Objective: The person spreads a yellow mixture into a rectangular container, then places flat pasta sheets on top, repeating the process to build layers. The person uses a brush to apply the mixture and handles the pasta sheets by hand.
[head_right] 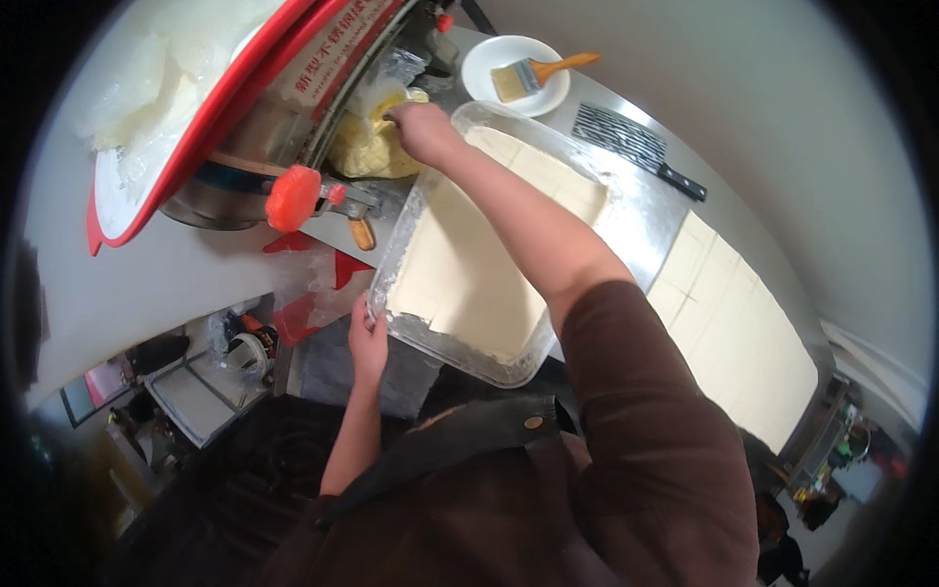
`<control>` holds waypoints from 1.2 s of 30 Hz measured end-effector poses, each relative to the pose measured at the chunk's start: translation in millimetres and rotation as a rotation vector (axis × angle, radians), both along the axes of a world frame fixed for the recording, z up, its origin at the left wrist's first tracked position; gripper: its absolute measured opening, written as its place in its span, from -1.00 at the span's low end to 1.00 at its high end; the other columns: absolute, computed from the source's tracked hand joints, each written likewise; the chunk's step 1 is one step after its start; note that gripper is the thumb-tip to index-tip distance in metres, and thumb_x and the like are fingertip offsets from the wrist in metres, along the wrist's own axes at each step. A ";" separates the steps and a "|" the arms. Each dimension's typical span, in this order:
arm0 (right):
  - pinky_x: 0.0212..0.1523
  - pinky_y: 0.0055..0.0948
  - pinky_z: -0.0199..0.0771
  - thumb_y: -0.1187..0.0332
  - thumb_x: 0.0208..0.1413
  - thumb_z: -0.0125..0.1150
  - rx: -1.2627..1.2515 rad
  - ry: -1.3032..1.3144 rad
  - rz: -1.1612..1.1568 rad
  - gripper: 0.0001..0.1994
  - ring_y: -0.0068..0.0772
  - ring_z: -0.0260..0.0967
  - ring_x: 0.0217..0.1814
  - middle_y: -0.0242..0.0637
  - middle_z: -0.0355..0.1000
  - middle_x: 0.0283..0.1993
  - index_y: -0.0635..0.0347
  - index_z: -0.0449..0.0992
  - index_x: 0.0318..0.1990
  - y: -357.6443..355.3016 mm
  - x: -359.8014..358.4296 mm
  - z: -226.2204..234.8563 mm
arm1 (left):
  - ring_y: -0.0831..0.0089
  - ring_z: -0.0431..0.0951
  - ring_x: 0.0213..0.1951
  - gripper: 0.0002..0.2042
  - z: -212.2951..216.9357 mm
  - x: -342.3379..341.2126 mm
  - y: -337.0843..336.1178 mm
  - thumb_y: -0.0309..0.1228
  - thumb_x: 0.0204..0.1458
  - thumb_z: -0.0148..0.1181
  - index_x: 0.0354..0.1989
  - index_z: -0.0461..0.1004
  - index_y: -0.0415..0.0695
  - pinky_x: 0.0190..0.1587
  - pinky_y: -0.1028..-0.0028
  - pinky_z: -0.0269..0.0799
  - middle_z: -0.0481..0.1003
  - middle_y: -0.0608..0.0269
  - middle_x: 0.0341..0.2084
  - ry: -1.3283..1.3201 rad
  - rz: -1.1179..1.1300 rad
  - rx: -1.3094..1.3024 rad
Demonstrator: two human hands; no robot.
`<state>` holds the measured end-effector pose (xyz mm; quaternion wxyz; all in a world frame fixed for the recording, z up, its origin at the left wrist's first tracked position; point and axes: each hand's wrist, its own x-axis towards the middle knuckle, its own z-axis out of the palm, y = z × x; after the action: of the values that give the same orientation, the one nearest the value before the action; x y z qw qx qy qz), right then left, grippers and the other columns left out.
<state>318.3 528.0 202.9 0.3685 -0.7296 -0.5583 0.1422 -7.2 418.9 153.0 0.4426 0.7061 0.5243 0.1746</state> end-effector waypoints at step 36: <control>-0.17 -0.26 0.39 0.41 -0.14 0.09 -0.510 0.061 0.272 -0.82 -0.01 0.39 -0.24 0.02 0.43 -0.29 0.25 0.51 -0.35 -121.7 -96.8 -17.1 | 0.50 0.39 -0.20 -0.57 45.0 -57.5 -76.8 -0.62 -0.10 0.08 0.02 0.29 -0.16 -0.16 0.57 0.34 0.32 0.12 -0.12 0.064 0.060 -0.039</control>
<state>221.5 406.3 185.8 0.1671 -0.7125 -0.5861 0.3478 -64.6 342.1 198.0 0.4341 0.6866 0.5623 0.1548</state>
